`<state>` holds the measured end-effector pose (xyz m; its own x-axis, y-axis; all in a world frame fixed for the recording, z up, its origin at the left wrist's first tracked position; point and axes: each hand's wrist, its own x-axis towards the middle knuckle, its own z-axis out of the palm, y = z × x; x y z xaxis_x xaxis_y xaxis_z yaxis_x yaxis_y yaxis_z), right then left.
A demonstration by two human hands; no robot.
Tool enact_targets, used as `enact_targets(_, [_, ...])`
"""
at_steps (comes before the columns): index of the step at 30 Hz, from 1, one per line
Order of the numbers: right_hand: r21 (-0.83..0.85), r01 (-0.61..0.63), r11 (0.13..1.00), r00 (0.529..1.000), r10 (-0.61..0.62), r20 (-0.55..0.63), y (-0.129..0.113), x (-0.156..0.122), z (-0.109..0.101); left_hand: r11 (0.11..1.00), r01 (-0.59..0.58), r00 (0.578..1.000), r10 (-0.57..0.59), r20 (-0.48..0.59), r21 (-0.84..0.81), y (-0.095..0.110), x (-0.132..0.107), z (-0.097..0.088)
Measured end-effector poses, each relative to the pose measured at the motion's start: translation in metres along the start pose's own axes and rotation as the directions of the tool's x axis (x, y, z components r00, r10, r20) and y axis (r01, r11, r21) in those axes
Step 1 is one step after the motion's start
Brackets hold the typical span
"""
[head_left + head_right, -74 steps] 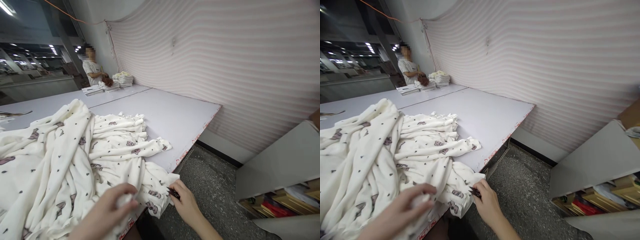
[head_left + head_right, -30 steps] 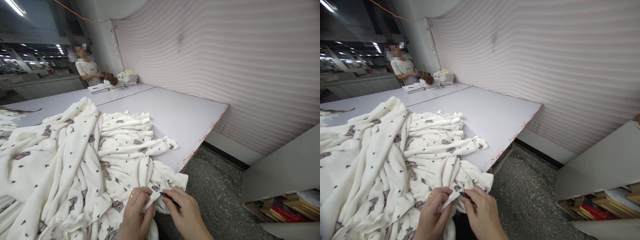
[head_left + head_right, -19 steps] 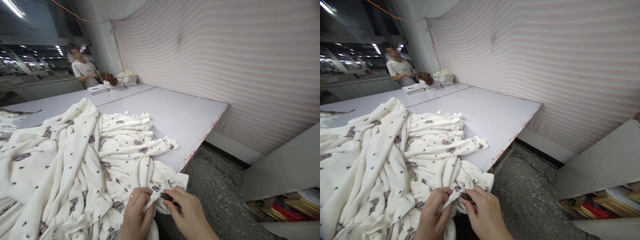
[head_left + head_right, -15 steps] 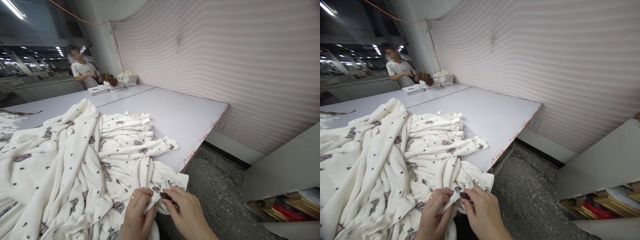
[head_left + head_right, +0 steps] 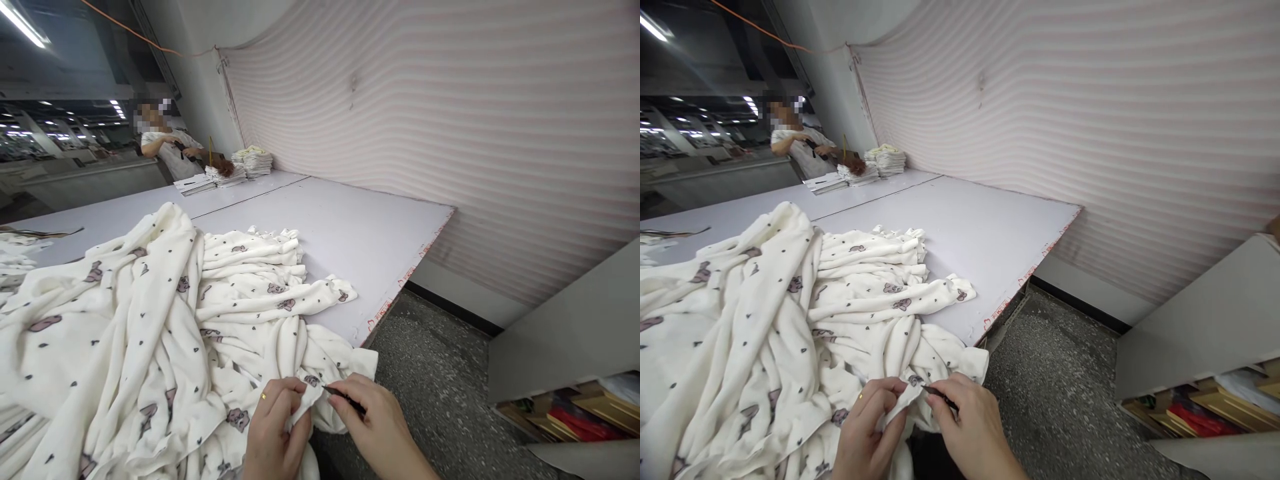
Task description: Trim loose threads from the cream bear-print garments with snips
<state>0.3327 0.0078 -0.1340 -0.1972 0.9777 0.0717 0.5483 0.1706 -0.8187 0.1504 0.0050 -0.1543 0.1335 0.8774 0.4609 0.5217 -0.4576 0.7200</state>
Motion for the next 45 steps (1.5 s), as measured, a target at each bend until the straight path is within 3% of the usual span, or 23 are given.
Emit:
enact_targets(3, [0.045, -0.041, 0.998, 0.997, 0.043, -0.062, 0.004, 0.001, 0.011, 0.984, 0.137, 0.990, -0.131, 0.051, -0.117, 0.001, 0.004, -0.001])
enact_targets(5, [0.053, -0.049, 0.997, 0.993, 0.054, -0.108, 0.007, 0.006, 0.020, 0.910, 0.335, 0.941, -0.308, 0.142, -0.246, 0.004, 0.010, -0.003])
enact_targets(7, [0.077, -0.051, 0.996, 0.985, 0.063, -0.163, 0.009, 0.014, 0.025, 0.749, 0.541, 0.841, -0.482, 0.246, -0.381, 0.008, 0.017, -0.005])
enact_targets(9, [0.116, -0.055, 0.992, 0.975, 0.078, -0.207, 0.011, 0.022, 0.028, 0.542, 0.692, 0.715, -0.602, 0.355, -0.476, 0.013, 0.024, -0.008])
enact_targets(12, [0.171, -0.021, 0.985, 0.970, 0.062, -0.235, 0.010, 0.024, 0.027, 0.274, 0.804, 0.550, -0.680, 0.485, -0.528, 0.018, 0.031, -0.014])
enact_targets(13, [0.187, 0.008, 0.982, 0.969, 0.038, -0.243, 0.009, 0.023, 0.026, 0.213, 0.814, 0.516, -0.694, 0.502, -0.541, 0.019, 0.032, -0.016])
enact_targets(15, [0.197, 0.064, 0.978, 0.969, -0.013, -0.248, 0.006, 0.017, 0.026, 0.139, 0.806, 0.487, -0.707, 0.512, -0.575, 0.020, 0.034, -0.018])
enact_targets(18, [0.159, 0.075, 0.984, 0.975, -0.039, -0.218, 0.002, 0.012, 0.027, 0.129, 0.790, 0.498, -0.706, 0.504, -0.599, 0.018, 0.034, -0.018])
enact_targets(23, [0.061, 0.073, 0.995, 0.981, -0.061, -0.182, 0.000, 0.017, 0.027, 0.287, 0.790, 0.552, -0.717, 0.426, -0.541, 0.015, 0.030, -0.015])
enact_targets(27, [0.123, 0.085, 0.989, 0.978, -0.060, -0.199, 0.000, 0.018, 0.028, 0.333, 0.780, 0.577, -0.710, 0.403, -0.529, 0.014, 0.030, -0.014])
enact_targets(30, [0.137, 0.122, 0.983, 0.966, -0.086, -0.246, -0.001, 0.015, 0.032, 0.390, 0.759, 0.618, -0.683, 0.389, -0.522, 0.011, 0.033, -0.012])
enact_targets(34, [0.148, 0.181, 0.972, 0.973, -0.155, -0.171, -0.002, 0.016, 0.036, 0.514, 0.730, 0.680, -0.610, 0.406, -0.450, 0.006, 0.031, -0.011])
enact_targets(39, [0.252, 0.114, 0.961, 0.979, -0.065, -0.195, 0.001, 0.019, 0.040, 0.766, 0.594, 0.799, -0.524, 0.295, -0.246, 0.008, 0.022, -0.010])
enact_targets(42, [0.283, 0.067, 0.957, 0.978, -0.007, -0.209, 0.003, 0.021, 0.043, 0.812, 0.561, 0.810, -0.499, 0.308, -0.159, 0.015, 0.024, -0.009])
enact_targets(45, [0.400, 0.016, 0.916, 0.983, 0.059, -0.175, 0.005, 0.020, 0.039, 0.791, 0.581, 0.804, -0.519, 0.291, -0.193, 0.021, 0.029, -0.009])
